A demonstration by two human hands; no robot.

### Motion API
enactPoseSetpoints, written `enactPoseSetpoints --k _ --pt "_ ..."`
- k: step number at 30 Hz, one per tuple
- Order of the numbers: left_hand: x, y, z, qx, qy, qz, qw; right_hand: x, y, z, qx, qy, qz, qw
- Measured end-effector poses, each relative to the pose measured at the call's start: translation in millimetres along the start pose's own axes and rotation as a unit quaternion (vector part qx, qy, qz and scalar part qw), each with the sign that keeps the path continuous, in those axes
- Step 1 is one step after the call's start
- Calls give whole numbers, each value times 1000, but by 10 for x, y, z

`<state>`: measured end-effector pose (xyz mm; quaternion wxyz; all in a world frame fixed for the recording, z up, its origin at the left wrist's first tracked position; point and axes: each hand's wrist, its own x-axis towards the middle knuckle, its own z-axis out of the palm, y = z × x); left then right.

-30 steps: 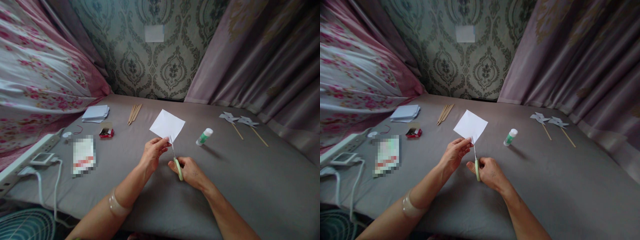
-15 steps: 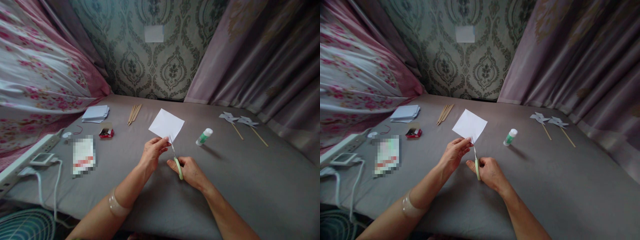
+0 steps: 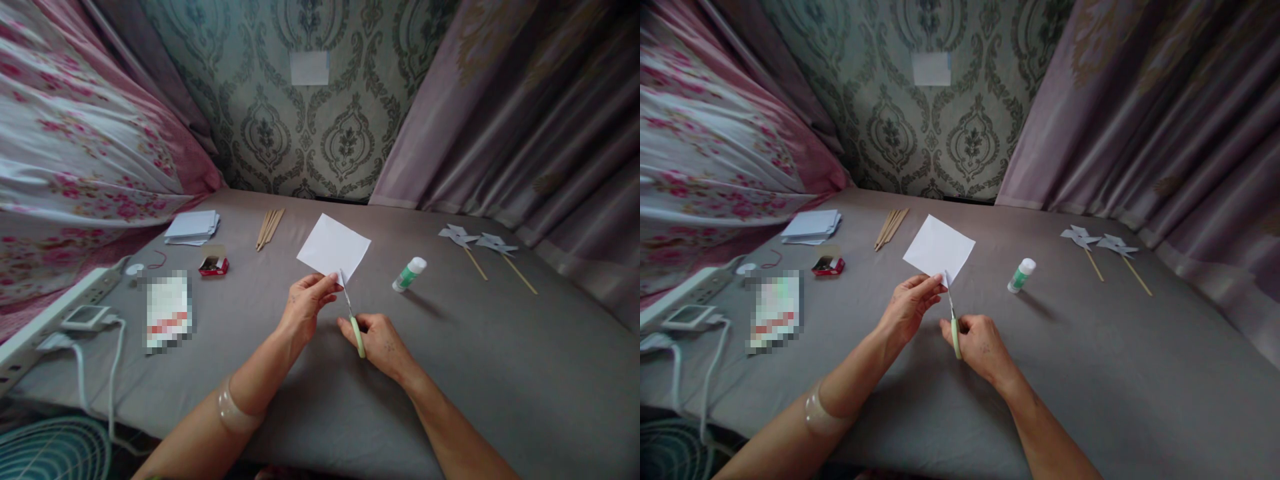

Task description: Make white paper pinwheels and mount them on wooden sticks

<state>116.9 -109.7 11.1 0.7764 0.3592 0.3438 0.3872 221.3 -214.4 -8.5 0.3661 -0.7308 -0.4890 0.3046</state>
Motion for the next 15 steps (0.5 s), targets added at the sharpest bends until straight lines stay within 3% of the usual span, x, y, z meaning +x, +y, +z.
enactPoseSetpoints --k 15 --pt "-70 -38 36 52 -30 24 998 12 4 -10 27 14 5 1000"
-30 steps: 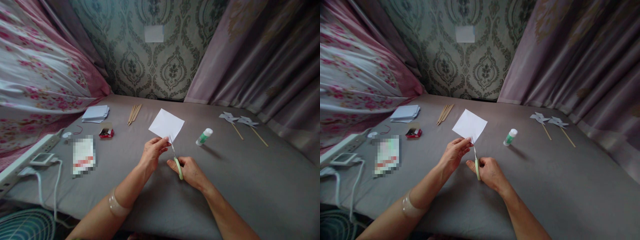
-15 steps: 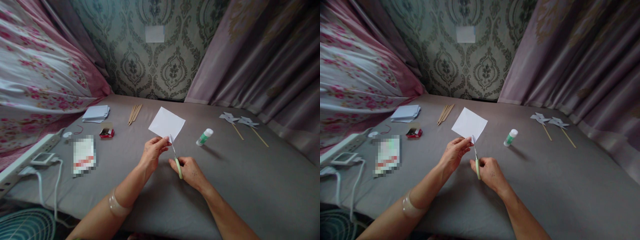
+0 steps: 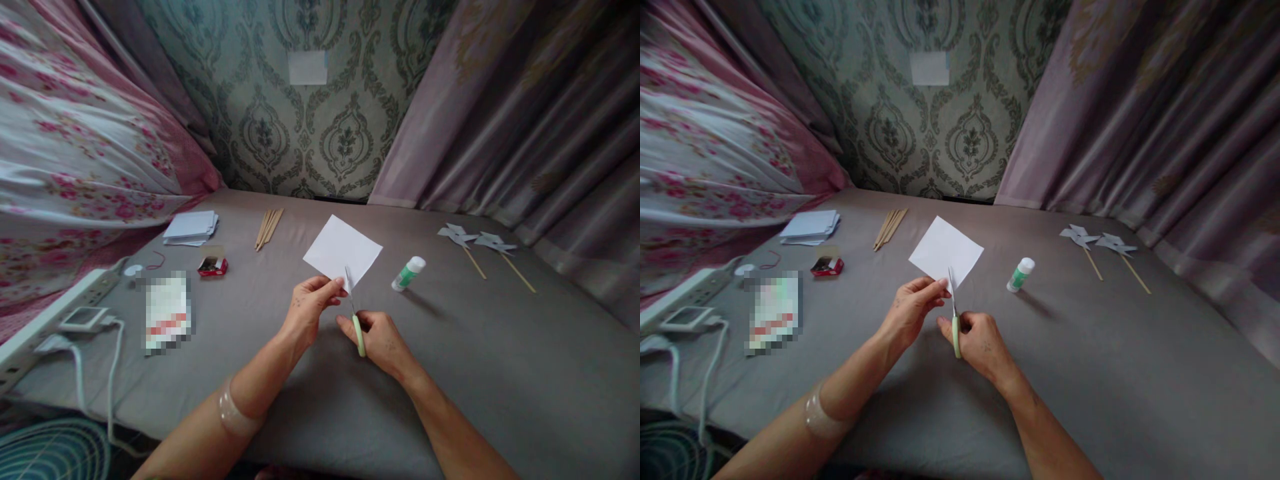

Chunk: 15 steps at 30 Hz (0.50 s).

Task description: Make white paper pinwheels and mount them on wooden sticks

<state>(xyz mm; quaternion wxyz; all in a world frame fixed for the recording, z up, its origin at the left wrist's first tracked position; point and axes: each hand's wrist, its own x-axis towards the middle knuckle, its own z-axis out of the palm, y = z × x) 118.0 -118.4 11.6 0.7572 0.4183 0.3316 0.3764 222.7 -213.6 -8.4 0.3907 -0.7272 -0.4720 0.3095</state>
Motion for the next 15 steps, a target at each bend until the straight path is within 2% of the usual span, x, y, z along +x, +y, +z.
enactPoseSetpoints --k 8,15 --pt "-21 -2 30 0 -9 4 1000 -4 -8 -20 -5 11 -18 1000" --pt "-18 0 24 -1 -11 3 1000 -3 -24 -27 -5 17 -6 1000"
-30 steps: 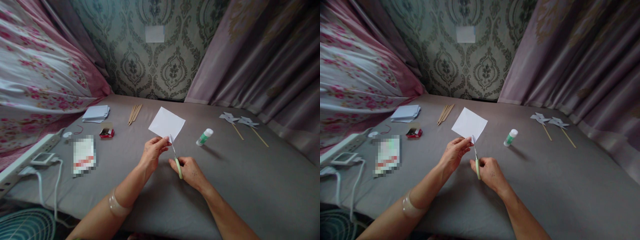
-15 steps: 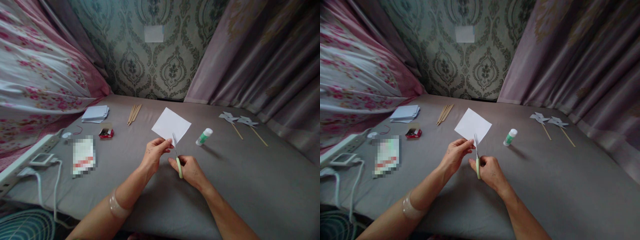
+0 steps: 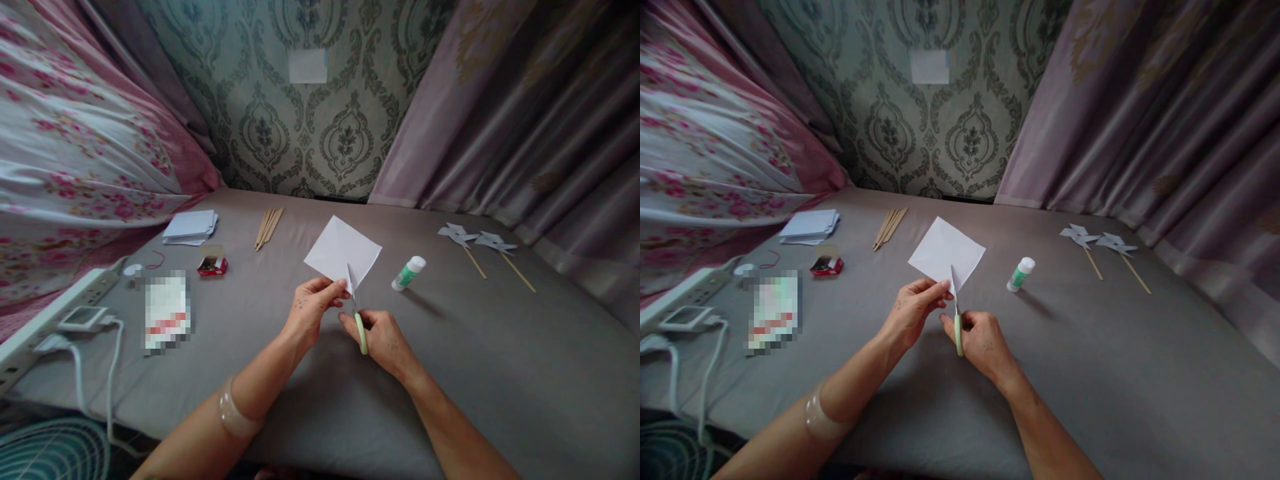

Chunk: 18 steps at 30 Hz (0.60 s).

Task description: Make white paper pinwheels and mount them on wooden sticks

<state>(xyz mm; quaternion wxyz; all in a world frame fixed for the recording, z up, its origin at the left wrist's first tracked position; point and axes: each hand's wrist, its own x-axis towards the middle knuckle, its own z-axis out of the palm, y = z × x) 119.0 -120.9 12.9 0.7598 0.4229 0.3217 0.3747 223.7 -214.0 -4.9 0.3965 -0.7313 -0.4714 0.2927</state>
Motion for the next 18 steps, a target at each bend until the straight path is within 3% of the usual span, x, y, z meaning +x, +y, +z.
enactPoseSetpoints --k 18 --pt "5 2 -6 18 -15 6 1000 5 9 3 26 9 -3 1000"
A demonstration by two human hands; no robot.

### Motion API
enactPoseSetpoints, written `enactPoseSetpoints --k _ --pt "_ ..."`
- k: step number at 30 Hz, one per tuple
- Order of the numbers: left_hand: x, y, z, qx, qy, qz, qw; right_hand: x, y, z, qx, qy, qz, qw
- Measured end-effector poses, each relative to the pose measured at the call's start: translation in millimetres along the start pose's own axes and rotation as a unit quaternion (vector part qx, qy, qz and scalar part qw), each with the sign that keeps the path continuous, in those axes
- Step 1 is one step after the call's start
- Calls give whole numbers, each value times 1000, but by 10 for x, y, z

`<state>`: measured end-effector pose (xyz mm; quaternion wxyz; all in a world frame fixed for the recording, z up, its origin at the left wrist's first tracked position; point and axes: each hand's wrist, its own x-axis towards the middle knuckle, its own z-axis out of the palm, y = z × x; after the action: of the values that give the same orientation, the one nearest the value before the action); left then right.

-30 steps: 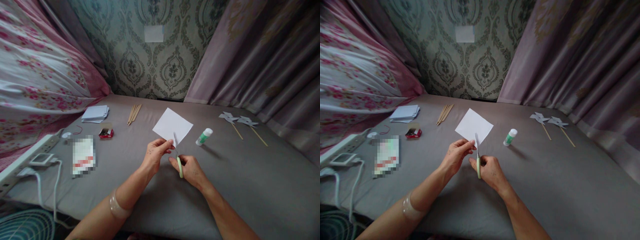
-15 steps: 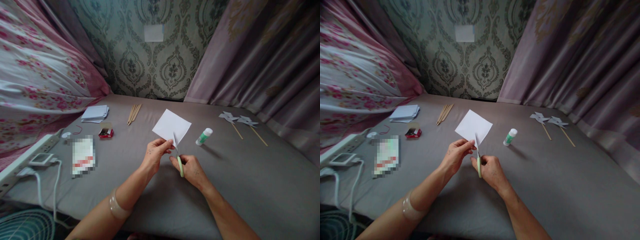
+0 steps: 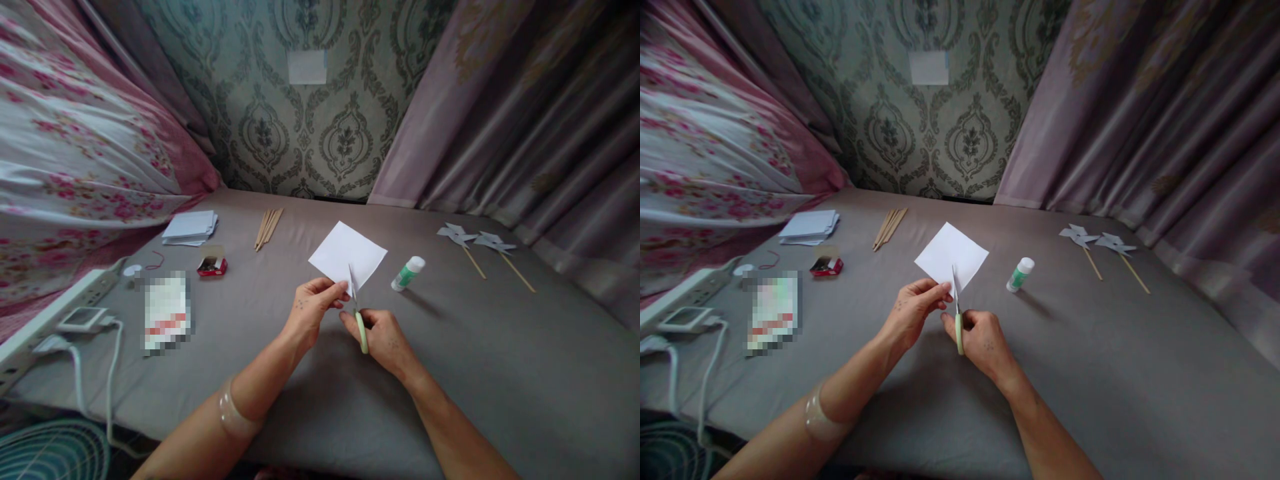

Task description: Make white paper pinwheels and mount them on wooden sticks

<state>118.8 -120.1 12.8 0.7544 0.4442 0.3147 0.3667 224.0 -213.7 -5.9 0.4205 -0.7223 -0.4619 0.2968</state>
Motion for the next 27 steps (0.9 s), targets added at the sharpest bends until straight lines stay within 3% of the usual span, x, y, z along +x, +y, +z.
enactPoseSetpoints --k 27 --pt "48 -20 -45 -38 38 43 998 -9 1 7 -35 9 -15 999"
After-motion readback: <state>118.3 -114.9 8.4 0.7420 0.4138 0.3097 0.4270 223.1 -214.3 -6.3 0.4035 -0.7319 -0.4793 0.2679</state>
